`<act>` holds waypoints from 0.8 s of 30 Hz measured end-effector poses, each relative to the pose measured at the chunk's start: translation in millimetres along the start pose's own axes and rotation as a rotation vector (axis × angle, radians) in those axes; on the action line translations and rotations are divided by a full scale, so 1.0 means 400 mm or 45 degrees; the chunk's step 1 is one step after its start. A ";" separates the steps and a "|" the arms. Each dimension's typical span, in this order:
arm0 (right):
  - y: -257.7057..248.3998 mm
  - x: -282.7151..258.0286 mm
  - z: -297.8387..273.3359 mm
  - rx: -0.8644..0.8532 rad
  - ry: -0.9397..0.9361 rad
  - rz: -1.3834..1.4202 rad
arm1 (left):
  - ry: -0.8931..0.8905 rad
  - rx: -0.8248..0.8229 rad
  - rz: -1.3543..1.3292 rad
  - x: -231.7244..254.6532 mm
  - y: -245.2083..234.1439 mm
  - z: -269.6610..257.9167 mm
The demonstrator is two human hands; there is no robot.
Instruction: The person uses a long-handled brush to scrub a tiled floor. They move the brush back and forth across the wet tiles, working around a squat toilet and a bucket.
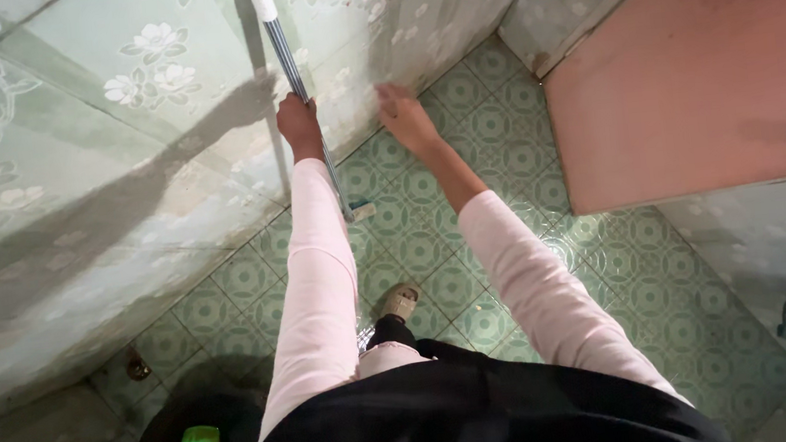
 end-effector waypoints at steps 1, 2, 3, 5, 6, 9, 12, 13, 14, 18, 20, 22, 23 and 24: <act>-0.001 0.023 -0.019 -0.046 0.022 -0.033 | 0.011 -0.022 -0.019 0.002 0.004 0.005; -0.004 0.041 -0.036 -0.060 0.062 -0.016 | 0.019 -0.045 -0.038 0.002 0.010 0.004; -0.009 0.055 -0.050 -0.074 0.102 0.002 | 0.037 -0.040 -0.051 0.003 0.016 0.002; -0.025 0.065 -0.066 -0.085 0.131 0.053 | 0.069 -0.028 -0.075 0.006 0.025 -0.005; -0.035 0.063 -0.070 -0.083 0.121 0.087 | 0.070 -0.019 -0.070 0.006 0.029 -0.005; -0.063 0.045 -0.091 -0.118 0.137 0.052 | 0.104 0.004 -0.055 0.006 0.034 -0.008; -0.085 0.019 -0.091 -0.128 0.123 0.000 | 0.146 0.007 -0.083 0.010 0.023 0.007; -0.089 0.015 -0.094 -0.125 0.115 -0.009 | 0.111 -0.012 -0.119 0.008 0.022 0.012; -0.088 0.013 -0.098 -0.133 0.126 -0.030 | 0.078 -0.033 -0.154 0.005 0.021 0.015; -0.072 0.034 -0.108 -0.142 0.084 -0.154 | 0.090 -0.090 -0.111 0.004 0.015 0.023; -0.047 0.062 -0.121 -0.161 0.100 -0.119 | 0.100 -0.062 -0.127 0.015 0.030 0.014; -0.014 0.096 -0.139 -0.205 0.188 0.032 | 0.014 -0.091 -0.107 0.021 0.053 0.020; -0.002 0.111 -0.151 -0.228 0.187 -0.053 | -0.032 -0.106 -0.097 0.019 0.061 0.021; 0.008 0.126 -0.164 -0.252 0.184 -0.137 | -0.012 -0.084 -0.103 0.019 0.062 0.020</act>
Point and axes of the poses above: each hand's wrist, its own z-axis towards the middle knuckle, its own y-axis out of the palm, x = y × z, the point moved 4 cm from there along z, towards the middle knuckle, and after that the axes turned 13 degrees about -z, right-handed, at the moved point
